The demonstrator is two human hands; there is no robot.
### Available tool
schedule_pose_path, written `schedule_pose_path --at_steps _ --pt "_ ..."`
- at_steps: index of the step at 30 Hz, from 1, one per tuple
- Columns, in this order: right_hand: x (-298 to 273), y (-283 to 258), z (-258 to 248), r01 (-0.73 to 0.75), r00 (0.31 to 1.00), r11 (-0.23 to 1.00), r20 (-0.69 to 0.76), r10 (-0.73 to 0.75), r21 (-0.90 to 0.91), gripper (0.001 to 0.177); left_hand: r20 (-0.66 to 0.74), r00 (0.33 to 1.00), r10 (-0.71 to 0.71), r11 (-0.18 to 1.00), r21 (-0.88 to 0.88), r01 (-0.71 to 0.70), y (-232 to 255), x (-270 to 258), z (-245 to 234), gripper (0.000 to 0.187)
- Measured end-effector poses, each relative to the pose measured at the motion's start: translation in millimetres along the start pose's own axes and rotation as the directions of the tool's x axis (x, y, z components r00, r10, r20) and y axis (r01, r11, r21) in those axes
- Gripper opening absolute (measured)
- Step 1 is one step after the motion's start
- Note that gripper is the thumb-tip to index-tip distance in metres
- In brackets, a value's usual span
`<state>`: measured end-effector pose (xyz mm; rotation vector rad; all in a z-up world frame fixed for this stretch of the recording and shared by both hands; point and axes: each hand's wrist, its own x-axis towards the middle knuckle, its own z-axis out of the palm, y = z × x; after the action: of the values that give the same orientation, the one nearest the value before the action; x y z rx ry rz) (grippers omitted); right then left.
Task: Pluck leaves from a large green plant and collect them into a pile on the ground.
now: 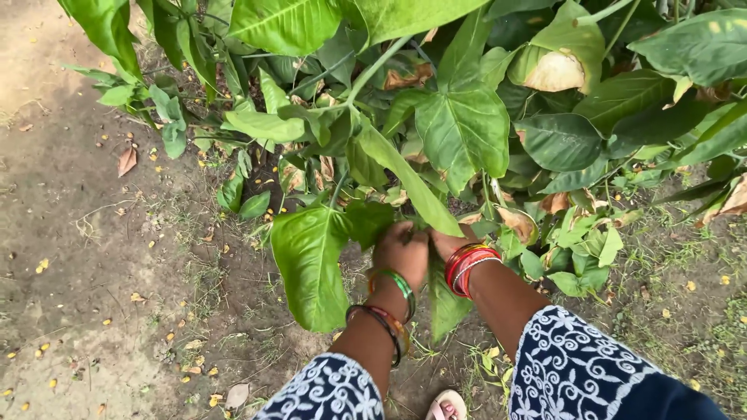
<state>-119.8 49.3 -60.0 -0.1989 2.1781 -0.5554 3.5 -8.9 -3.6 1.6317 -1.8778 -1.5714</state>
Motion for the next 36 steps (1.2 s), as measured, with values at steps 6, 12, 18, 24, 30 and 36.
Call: schedule_pose_path --at_steps 6,12,18,24,30,36 --pt "17 14 1 0.254 0.967 0.966 -0.007 -0.255 -0.055 0.068 0.320 0.928 0.191 0.923 -0.380 -0.060 -53 58 50 0.031" --pt "56 48 19 0.191 0.978 0.979 -0.073 -0.196 -0.075 0.062 0.355 0.733 0.580 0.605 0.414 -0.680 -104 100 88 0.027" --pt "37 35 13 0.223 0.966 0.972 -0.150 -0.211 0.072 0.057 0.285 0.686 0.670 0.593 0.350 -0.725 -90 89 84 0.030" --pt "-4 15 4 0.082 0.983 0.960 -0.180 -0.033 0.269 0.051 0.215 0.786 0.579 0.778 0.142 -0.612 -60 85 73 0.032" --pt "-7 46 5 0.120 0.945 0.984 -0.319 -0.072 0.133 0.034 0.334 0.665 0.668 0.571 0.341 -0.746 -49 63 53 0.031" --pt "156 287 60 0.425 0.858 0.742 0.030 -0.513 0.518 0.025 0.104 0.948 0.302 0.948 0.078 -0.310 -10 -17 42 0.039"
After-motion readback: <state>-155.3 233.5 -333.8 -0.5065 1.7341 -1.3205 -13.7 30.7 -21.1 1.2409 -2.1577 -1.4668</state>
